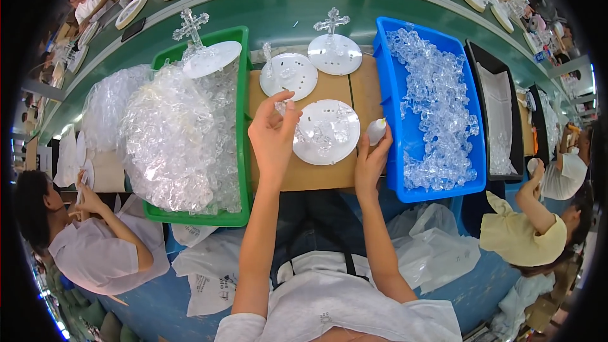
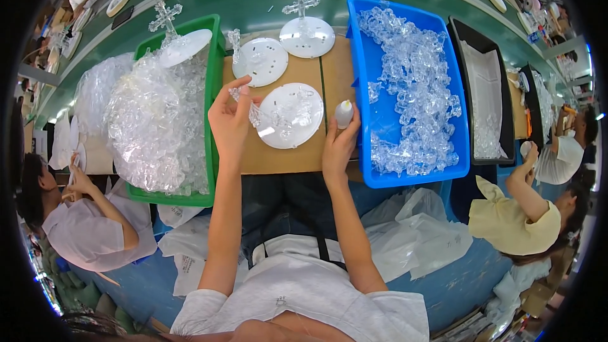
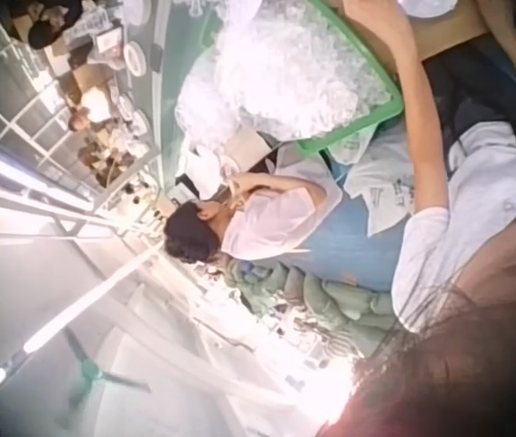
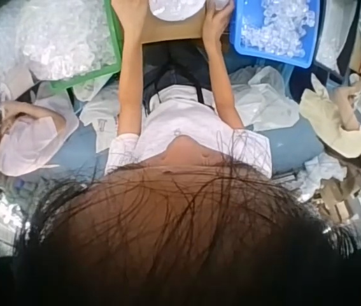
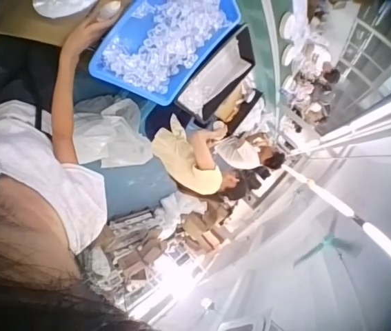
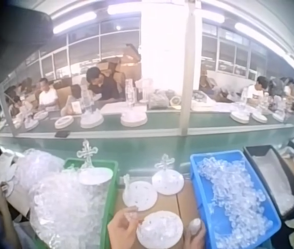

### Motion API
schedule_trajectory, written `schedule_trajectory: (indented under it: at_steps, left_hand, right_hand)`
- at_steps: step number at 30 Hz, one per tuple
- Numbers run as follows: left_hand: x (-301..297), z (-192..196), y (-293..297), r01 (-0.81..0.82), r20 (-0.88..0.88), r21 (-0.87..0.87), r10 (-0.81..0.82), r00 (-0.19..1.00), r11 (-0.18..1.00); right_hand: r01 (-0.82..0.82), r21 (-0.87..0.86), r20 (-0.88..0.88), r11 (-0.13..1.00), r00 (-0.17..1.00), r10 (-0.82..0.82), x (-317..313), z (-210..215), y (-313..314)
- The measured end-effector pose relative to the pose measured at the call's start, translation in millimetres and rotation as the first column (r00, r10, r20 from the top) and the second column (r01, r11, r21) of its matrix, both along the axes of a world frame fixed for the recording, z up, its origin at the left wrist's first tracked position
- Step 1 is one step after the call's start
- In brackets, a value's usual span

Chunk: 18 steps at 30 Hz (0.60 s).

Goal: Assembling transparent cross ornaments onto white circular bases using adhesive on a factory assembly line.

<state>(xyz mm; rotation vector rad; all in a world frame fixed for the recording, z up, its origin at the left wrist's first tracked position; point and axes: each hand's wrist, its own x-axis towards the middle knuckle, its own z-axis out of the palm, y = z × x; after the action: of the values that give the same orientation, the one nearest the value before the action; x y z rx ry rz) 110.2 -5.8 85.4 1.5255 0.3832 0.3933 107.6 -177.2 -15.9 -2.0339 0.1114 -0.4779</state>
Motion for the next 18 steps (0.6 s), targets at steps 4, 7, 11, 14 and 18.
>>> schedule_trajectory:
  at_steps: [4, 7, 11, 14, 18]
  left_hand:
    - [-3, -10, -2, -0.051, 0.091, 0.212, 0.033, 0.995, 0.976]
    - [-10, -14, -4, -0.027, 0.115, 0.308, -0.009, 0.993, 0.951]
    - [-20, -23, -7, 0.012, 0.051, 0.416, -0.036, 0.998, 0.909]
    - [-23, -25, -8, 0.001, 0.069, 0.415, -0.033, 0.997, 0.91]
    - [-28, -36, -1, 0.019, 0.103, 0.504, -0.082, 0.991, 0.863]
  right_hand:
    - [0.032, 0.032, -0.046, 0.999, 0.999, -0.03, -1, 3, 1]
    - [0.008, -0.057, -0.053, 0.998, 0.999, -0.011, -5, 2, -1]
    - [-0.015, -0.109, -0.064, 0.994, 0.998, 0.008, -15, 3, -5]
    - [-0.067, -0.112, -0.078, 0.991, 0.995, 0.058, -39, 9, -9]
    - [-0.165, -0.2, -0.077, 0.966, 0.985, 0.153, -73, 30, -17]
